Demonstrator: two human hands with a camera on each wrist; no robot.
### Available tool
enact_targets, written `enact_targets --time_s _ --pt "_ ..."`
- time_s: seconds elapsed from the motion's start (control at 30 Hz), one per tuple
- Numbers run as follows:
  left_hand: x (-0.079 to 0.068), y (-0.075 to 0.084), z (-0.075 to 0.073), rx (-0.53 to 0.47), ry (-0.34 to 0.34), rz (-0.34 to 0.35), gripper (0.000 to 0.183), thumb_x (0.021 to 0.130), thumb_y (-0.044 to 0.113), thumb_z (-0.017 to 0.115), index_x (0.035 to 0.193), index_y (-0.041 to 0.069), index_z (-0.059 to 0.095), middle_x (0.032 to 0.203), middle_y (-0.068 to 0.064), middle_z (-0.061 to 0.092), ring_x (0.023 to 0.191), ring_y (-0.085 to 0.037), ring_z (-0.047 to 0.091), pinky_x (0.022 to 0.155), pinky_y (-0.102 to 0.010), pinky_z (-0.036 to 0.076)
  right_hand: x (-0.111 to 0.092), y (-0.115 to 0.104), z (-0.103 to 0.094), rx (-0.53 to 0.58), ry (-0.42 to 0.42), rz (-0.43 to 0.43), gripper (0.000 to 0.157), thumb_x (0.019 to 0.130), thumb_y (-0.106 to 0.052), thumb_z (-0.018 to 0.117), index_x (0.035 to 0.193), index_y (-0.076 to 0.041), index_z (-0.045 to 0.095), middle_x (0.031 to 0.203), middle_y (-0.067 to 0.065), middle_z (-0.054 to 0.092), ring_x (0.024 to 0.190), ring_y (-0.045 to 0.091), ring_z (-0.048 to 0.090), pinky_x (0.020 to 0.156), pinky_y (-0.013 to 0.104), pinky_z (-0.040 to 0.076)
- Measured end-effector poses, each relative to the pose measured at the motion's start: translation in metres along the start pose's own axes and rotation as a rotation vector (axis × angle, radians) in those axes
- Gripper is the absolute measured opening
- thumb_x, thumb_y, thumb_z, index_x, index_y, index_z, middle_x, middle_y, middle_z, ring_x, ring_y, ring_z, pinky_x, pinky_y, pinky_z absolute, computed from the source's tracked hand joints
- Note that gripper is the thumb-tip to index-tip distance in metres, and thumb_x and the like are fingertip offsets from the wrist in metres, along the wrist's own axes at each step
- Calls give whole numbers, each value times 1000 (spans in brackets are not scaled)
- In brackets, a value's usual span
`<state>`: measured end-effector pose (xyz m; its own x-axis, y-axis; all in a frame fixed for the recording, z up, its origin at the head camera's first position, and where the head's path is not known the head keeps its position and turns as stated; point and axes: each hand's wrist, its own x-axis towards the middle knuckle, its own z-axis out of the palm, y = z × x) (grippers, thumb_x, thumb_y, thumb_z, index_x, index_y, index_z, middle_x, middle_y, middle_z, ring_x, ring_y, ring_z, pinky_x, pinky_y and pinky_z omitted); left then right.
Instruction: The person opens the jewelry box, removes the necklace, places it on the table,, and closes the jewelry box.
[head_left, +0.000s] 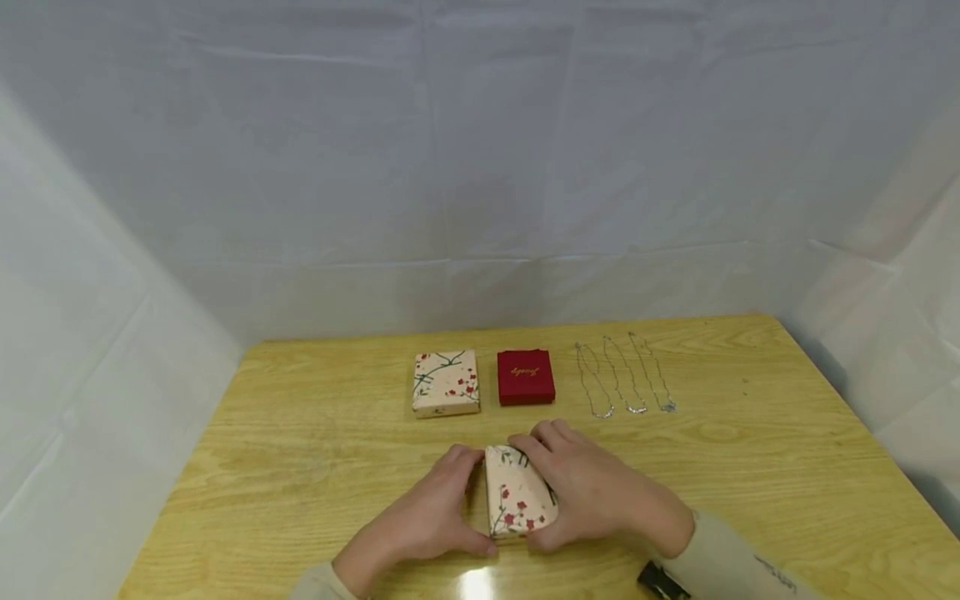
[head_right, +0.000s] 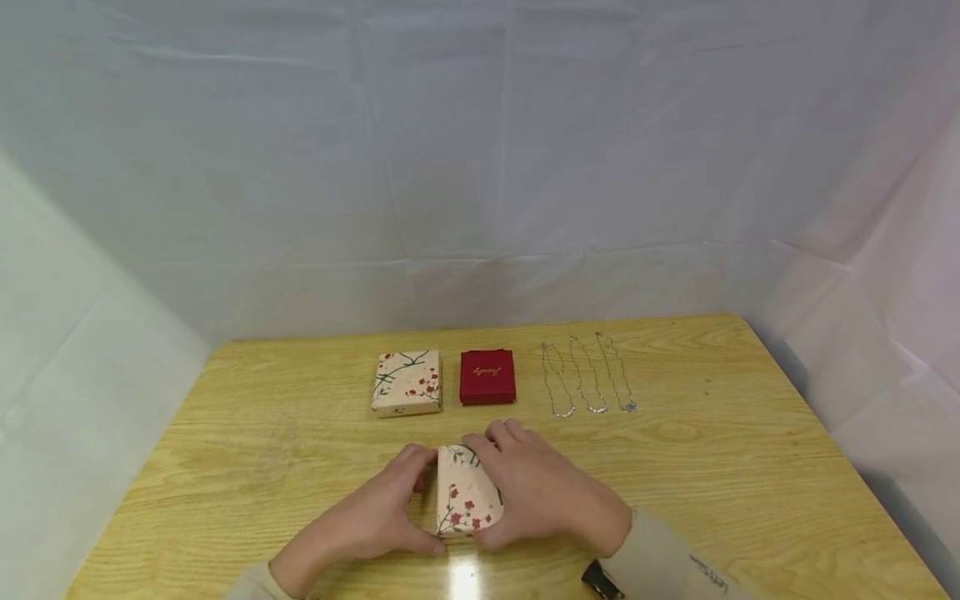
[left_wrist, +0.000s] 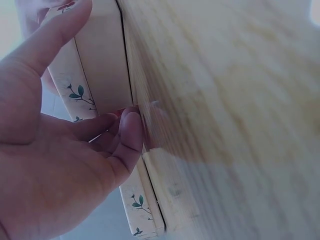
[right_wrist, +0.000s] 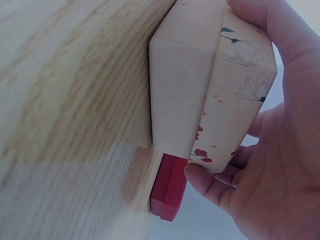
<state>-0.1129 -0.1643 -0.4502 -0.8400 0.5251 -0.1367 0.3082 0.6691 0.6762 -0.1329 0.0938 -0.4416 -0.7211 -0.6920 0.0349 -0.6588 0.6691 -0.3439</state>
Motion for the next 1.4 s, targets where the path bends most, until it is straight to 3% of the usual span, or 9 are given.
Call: enact_targets --time_s 0.4,0.53,0.63,0.87,1.4 --pt "-1 1 -2 -2 -17 -5 119 67 43 100 156 -6 38 149 -15 47 140 -34 48 119 -51 40 3 -1 2 -5 -30 0 109 69 -63 87 158 -13 46 128 -5 51 111 11 44 94 31 51" --pt "-2 1 -2 -41 -11 4 128 67 45 100 163 0 28 157 -16 42 146 -35 43 120 -54 38 3 0 4 -13 -35 -2 109 70 -63 87 158 -13 46 128 -4 52 111 12 44 95 31 51" --pt "-2 0 -1 -75 3 25 130 67 43 100 166 5 25 159 -12 40 141 -31 48 117 -52 42 3 0 5 -19 -32 -1 109 70 -64 87 157 -12 46 128 -4 52 111 12 44 96 32 51" --pt "0 -1 -1 -89 10 61 119 70 42 99 161 5 33 149 -2 44 120 -18 55 107 -39 52 3 1 7 -11 -19 -2 112 68 -64 89 157 -11 46 132 -2 54 115 12 46 100 33 52" --pt "1 -2 1 -61 1 25 121 66 39 101 161 7 34 152 -3 44 128 -20 55 114 -43 47 -18 12 5 45 -14 63 117 65 -56 93 158 -8 42 149 3 50 135 19 46 117 44 43"
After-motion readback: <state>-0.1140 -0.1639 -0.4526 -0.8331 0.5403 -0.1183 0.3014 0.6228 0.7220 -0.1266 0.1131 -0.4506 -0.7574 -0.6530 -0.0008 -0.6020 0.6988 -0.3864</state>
